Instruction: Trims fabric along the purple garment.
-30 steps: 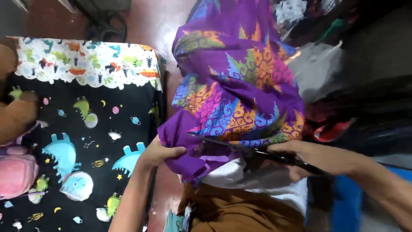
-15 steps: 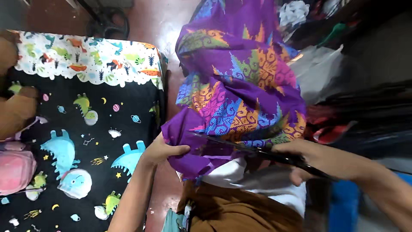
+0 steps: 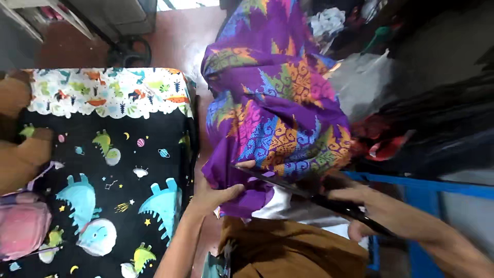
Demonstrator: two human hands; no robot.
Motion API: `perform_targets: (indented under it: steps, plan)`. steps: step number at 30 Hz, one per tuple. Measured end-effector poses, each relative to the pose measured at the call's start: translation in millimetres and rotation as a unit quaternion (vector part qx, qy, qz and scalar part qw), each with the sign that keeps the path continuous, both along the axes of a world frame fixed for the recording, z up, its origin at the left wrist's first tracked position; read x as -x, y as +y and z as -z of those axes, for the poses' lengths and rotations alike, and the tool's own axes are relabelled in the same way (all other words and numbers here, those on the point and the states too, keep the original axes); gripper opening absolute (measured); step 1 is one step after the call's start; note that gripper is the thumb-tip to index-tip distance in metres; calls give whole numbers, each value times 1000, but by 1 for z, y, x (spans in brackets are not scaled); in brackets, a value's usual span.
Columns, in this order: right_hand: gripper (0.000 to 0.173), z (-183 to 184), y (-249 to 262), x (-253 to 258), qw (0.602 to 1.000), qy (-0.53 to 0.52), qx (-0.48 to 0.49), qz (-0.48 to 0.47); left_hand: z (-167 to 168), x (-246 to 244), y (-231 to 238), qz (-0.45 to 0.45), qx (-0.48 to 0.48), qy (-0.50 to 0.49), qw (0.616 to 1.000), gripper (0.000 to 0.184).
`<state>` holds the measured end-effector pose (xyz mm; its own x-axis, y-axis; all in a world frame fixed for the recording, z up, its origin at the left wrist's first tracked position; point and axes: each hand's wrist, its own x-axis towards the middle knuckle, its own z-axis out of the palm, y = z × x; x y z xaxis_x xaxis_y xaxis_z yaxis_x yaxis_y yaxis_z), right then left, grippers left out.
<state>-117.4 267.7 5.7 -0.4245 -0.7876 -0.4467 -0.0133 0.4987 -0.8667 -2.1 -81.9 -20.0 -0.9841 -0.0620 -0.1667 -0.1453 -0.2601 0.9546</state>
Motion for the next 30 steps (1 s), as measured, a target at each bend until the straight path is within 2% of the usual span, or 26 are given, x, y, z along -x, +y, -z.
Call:
perform_targets:
  steps: [3,8,15,19,20,22,23,25,27,30]
  plan:
    - [65,4,-2,-18,1000,-15,3,22,-2,-4,1,-28,-9,-13,999,40]
    - [70,15,-17,-42,997,-62,8,47,-11,-15,5,-115,17,-110,987,50]
    - [65,23,-26,-68,986,-136,41,90,-10,-18,7,-134,15,-125,983,46]
    - [63,26,-11,-82,982,-154,34,100,-2,-20,3,-162,-33,-122,979,58]
    - [63,27,-5,-83,984,-149,25,98,2,-19,-1,-172,-77,-119,975,58]
    - [68,24,6,-82,986,-129,-6,103,13,-13,-13,-216,-212,-103,948,36]
    - [71,20,8,-80,986,-109,-19,121,18,-10,-19,-248,-283,-104,921,40]
    - [76,13,6,-70,983,-36,-19,179,30,-6,-32,-288,-354,-134,880,63]
    - [79,11,-6,-49,967,70,-22,244,39,-6,-35,-320,-336,-172,869,67]
    - [66,18,-37,-5,911,152,-94,371,44,-5,-28,-308,-266,-184,895,64]
